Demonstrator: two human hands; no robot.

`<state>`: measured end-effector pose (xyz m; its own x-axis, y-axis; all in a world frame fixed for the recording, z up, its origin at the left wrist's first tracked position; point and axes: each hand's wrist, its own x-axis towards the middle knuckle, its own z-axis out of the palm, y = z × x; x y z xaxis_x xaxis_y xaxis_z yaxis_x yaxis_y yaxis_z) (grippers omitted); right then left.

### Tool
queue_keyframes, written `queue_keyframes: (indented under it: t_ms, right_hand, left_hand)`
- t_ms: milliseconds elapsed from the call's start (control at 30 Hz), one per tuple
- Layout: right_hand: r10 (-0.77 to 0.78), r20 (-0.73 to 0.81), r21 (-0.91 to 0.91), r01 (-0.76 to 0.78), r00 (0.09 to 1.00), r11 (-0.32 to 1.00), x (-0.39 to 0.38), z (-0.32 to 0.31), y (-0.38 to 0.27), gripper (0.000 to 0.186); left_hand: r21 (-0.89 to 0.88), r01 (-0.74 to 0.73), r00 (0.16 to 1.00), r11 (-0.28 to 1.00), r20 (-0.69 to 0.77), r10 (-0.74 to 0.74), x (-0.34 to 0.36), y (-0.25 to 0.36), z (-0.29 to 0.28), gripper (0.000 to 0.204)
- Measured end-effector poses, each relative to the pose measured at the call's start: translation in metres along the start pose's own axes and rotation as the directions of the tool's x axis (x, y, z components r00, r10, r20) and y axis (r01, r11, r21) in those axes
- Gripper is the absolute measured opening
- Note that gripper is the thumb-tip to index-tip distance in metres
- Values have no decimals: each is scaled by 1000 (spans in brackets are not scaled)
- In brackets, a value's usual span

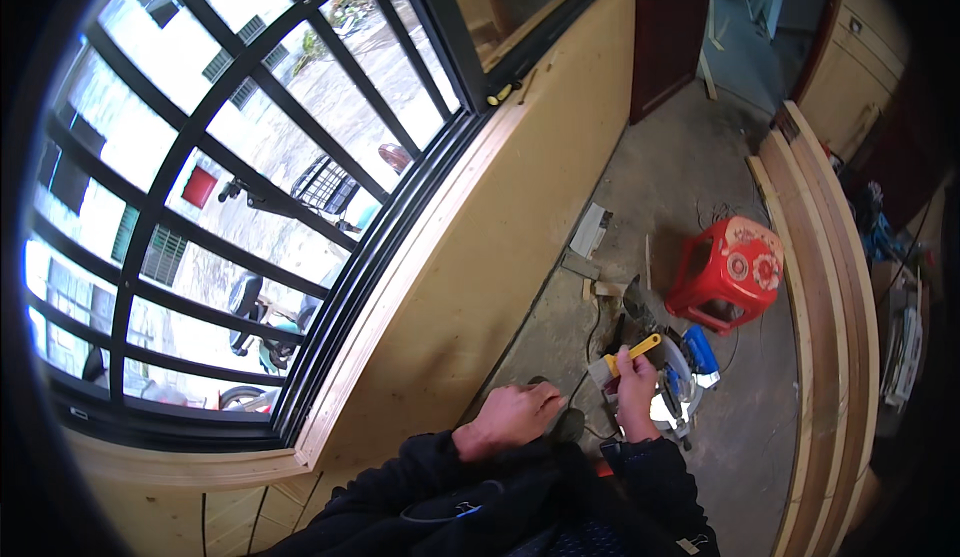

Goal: The person uses a utility knife to scrape and clean the gap between a wooden window trim and the metal frame. They then wipe the area with a cloth and place the cloth into a red bucket of water.

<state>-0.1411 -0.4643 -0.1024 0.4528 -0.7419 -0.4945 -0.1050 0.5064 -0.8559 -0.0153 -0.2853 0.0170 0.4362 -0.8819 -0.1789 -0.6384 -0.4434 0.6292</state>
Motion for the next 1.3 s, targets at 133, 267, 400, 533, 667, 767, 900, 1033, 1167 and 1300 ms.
queue_keyframes:
  t_ms: [133, 267, 400, 533, 667, 767, 900, 1033, 1167, 1300]
  right_hand:
    - [-25, 117, -83, 35, 993, 996, 19, 27, 3, 30]
    - [-8, 198, -237, 56, 980, 970, 52, 64, -12, 26]
    - [-35, 243, -255, 99, 969, 962, 94, 120, -45, 24]
    - [-227, 303, -259, 309, 926, 915, 139, 187, -97, 24]
    - [-392, 304, -263, 472, 868, 842, 186, 257, -154, 25]
    - [-396, 305, -261, 476, 866, 840, 224, 308, -193, 24]
    - [-477, 301, -478, 564, 826, 674, 268, 345, -221, 29]
    - [-632, 251, -632, 618, 734, 467, 295, 353, -210, 45]
    - [-657, 238, -519, 665, 716, 537, 289, 344, -199, 47]
    - [-614, 194, -326, 640, 765, 695, 252, 319, -180, 42]
  left_hand:
    - [-4, 46, 999, 999, 3, -46, -9, -20, -9, 27]
    - [-42, 63, 998, 997, -20, -64, -8, -48, -22, 27]
    - [-97, 82, 996, 992, -25, -85, 3, -79, -37, 27]
    - [-168, 44, 998, 985, -31, -49, 15, -113, -57, 25]
    - [-206, 58, 998, 977, -23, -65, 23, -139, -71, 22]
    - [-276, 41, 995, 960, -71, -63, 21, -152, -76, 22]
    - [-364, 62, 994, 929, -57, -88, 14, -164, -81, 21]
    - [-428, 42, 994, 903, -77, -82, 11, -169, -84, 20]
    - [-440, 34, 996, 897, -57, -65, 12, -170, -86, 20]
    - [-430, 27, 997, 903, -55, -56, 13, -167, -84, 21]
